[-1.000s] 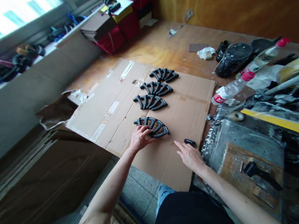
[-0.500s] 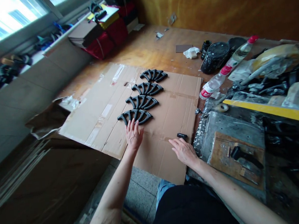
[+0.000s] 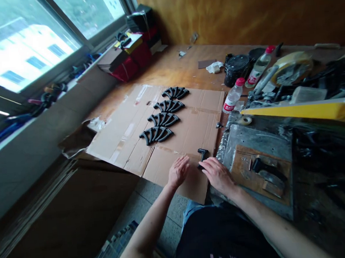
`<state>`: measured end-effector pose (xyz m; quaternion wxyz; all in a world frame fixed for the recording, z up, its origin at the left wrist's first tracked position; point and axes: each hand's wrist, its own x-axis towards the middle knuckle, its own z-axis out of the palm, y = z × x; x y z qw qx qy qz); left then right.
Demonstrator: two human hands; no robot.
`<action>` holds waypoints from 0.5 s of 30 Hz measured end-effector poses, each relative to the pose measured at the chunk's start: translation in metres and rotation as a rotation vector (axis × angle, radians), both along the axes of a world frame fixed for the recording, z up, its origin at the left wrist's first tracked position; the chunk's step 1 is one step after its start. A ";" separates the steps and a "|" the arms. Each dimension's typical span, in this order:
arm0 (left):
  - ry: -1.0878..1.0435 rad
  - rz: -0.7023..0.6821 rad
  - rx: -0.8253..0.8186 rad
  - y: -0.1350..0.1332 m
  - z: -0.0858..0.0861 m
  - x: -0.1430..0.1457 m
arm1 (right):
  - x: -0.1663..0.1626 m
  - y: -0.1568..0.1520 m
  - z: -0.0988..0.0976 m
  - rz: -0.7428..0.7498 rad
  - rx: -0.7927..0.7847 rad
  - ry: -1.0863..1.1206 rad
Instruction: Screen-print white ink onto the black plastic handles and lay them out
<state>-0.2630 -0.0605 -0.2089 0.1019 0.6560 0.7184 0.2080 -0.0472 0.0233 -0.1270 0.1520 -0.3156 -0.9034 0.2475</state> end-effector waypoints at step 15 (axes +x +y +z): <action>-0.012 0.071 -0.196 0.013 -0.004 0.013 | 0.125 0.001 0.027 -0.280 -0.048 0.128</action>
